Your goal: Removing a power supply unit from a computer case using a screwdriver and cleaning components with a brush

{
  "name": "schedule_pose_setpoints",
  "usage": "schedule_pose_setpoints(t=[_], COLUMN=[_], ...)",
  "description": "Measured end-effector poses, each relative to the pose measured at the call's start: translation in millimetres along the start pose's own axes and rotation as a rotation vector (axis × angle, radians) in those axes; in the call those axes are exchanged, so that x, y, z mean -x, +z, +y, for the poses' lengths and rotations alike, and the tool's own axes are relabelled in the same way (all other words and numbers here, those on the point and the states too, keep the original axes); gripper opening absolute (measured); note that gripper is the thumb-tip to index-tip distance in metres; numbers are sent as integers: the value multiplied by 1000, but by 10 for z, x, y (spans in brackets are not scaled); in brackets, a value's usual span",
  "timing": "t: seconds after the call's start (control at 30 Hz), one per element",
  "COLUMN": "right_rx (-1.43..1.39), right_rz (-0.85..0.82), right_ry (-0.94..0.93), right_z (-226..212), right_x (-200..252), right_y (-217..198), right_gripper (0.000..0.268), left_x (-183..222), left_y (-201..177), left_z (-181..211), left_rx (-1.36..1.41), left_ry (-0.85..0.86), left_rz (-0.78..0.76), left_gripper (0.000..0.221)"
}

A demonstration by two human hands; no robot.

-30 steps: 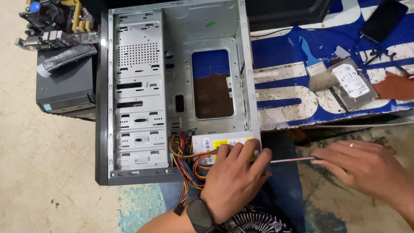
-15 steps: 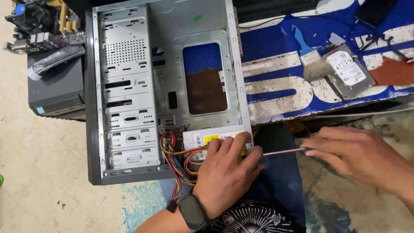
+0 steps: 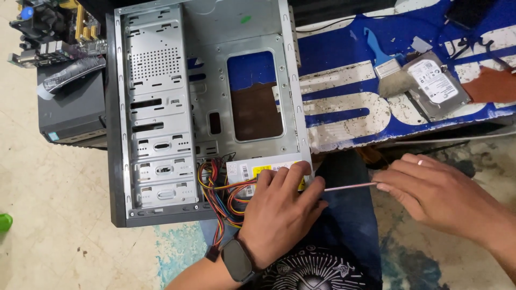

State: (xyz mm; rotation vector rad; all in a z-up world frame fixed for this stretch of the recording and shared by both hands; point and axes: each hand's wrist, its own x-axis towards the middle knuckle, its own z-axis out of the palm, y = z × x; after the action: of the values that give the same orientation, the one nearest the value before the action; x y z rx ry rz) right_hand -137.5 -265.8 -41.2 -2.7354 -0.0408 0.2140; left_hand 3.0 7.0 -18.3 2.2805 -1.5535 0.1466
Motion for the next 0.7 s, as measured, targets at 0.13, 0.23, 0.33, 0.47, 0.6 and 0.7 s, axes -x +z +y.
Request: schedule_pose_setpoints(t=[0.13,0.23,0.33,0.47,0.6,0.7], right_rx=[118,124,213,287,151,37], right_rz=[225,338,408,502,509,396], right_ry=[-142,-159,-160,-196,-110,-91], right_z=[-60,-152,-201,-234,-280,-375], right_x=[8,-15,-8,-2,-17,-66], right_y=[-43,-78,-56,128,278,209], right_gripper=[29,26,28,17,11,25], left_x=[-11,-14,-13,-10,-17,-16], left_y=[-21,-21,-17,-23,-19,-26], left_z=[12,7,14,13,20,18], left_rx=[-1,-9,3,19,15,13], left_ry=[-19,-21,-21,-23,-24,-27], left_rz=[-11,-31,5,1,11,6], left_gripper=[42,44,42,43,42,41])
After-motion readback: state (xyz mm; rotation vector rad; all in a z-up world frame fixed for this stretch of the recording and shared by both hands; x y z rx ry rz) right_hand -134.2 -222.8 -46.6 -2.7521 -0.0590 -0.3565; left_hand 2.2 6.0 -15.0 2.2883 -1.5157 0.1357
